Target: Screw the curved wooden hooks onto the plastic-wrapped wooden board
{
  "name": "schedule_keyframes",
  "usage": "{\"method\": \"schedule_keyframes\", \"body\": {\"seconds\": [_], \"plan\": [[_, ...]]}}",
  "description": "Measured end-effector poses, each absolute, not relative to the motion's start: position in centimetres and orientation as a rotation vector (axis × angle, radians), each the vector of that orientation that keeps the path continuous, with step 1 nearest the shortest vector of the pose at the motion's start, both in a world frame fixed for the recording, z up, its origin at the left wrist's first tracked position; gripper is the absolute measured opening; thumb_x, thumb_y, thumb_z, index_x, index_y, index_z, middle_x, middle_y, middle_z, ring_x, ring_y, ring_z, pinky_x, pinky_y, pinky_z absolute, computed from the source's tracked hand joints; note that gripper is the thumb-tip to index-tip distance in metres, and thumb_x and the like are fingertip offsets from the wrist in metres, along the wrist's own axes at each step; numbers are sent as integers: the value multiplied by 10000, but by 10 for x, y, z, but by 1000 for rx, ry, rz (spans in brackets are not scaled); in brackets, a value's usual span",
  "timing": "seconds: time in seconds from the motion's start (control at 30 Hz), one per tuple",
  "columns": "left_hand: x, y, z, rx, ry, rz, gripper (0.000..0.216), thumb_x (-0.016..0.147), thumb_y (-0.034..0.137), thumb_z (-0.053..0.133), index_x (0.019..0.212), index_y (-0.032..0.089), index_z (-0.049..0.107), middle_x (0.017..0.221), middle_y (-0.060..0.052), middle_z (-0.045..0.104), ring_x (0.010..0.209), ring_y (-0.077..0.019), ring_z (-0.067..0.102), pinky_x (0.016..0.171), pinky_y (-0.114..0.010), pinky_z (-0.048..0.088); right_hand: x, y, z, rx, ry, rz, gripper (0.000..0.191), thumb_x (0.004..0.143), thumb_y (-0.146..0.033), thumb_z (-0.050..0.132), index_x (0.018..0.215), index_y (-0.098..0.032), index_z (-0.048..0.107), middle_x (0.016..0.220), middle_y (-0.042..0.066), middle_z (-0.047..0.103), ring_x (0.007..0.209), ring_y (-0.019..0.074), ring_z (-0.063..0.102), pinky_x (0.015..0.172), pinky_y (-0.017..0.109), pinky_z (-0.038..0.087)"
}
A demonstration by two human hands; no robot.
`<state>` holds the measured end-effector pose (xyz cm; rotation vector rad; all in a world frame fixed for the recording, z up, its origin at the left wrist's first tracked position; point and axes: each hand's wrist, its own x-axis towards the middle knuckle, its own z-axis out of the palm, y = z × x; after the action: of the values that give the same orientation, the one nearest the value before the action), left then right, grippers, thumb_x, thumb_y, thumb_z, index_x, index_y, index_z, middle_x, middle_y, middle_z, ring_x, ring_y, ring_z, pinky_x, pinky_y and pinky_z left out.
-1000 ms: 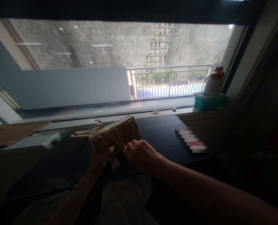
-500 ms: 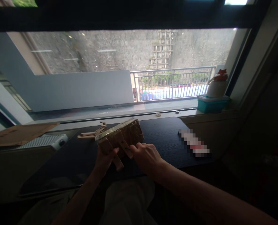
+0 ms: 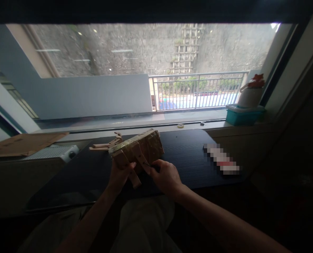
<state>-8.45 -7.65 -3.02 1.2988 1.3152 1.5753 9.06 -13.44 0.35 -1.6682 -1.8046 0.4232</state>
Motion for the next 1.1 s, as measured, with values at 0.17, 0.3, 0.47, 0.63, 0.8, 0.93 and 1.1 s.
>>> {"method": "schedule_keyframes", "body": {"seconds": [0.17, 0.3, 0.47, 0.63, 0.8, 0.93, 1.1], "plan": [[-88, -73, -36, 1332, 1322, 1573, 526, 537, 301, 750, 971, 180, 480, 808, 24, 560, 730, -150, 558, 634, -276, 469, 93, -137, 27, -1607, -2290, -107, 243, 844, -228, 489, 1068, -233, 583, 816, 37, 678, 728, 197, 632, 589, 268, 397], [-89, -70, -39, 1315, 1315, 1592, 531, 517, 294, 761, 960, 175, 495, 819, 18, 569, 750, -158, 568, 651, -280, 472, 94, -137, 36, -1343, -2696, -547, 224, 860, -69, 386, 984, -143, 558, 831, 94, 624, 710, 196, 596, 544, 273, 381], [-87, -73, -36, 1308, 1312, 1577, 535, 533, 286, 756, 978, 183, 479, 819, 23, 564, 746, -153, 569, 644, -276, 479, 90, -133, 26, -1446, -2581, -347, 169, 857, -123, 427, 895, -160, 588, 808, 83, 639, 707, 183, 602, 569, 272, 393], [-85, -75, -35, 1370, 1315, 1562, 497, 550, 275, 747, 943, 191, 455, 802, 30, 556, 737, -148, 562, 631, -266, 479, 89, -128, 7, -1660, -1867, 396, 219, 836, -318, 492, 928, -213, 661, 842, 30, 694, 758, 166, 632, 615, 242, 418], [-85, -74, -33, 1349, 1377, 1598, 498, 534, 286, 748, 935, 194, 469, 796, 28, 569, 737, -162, 578, 641, -286, 480, 91, -126, 18, -1665, -1834, 555, 261, 781, -371, 545, 957, -215, 659, 863, 28, 688, 777, 182, 623, 622, 255, 415], [-84, -75, -30, 1321, 1363, 1604, 486, 528, 275, 743, 932, 195, 486, 765, 33, 577, 717, -170, 582, 620, -284, 482, 97, -133, 37, -1636, -2073, 361, 327, 799, -330, 550, 1107, -222, 557, 864, 29, 666, 778, 180, 620, 588, 239, 384], [-86, -73, -35, 1311, 1325, 1611, 515, 510, 269, 760, 941, 195, 487, 803, 25, 583, 740, -166, 578, 631, -274, 477, 107, -132, 44, -1428, -2642, -322, 209, 832, -74, 431, 974, -168, 554, 826, 60, 622, 709, 165, 596, 566, 248, 361]]}}
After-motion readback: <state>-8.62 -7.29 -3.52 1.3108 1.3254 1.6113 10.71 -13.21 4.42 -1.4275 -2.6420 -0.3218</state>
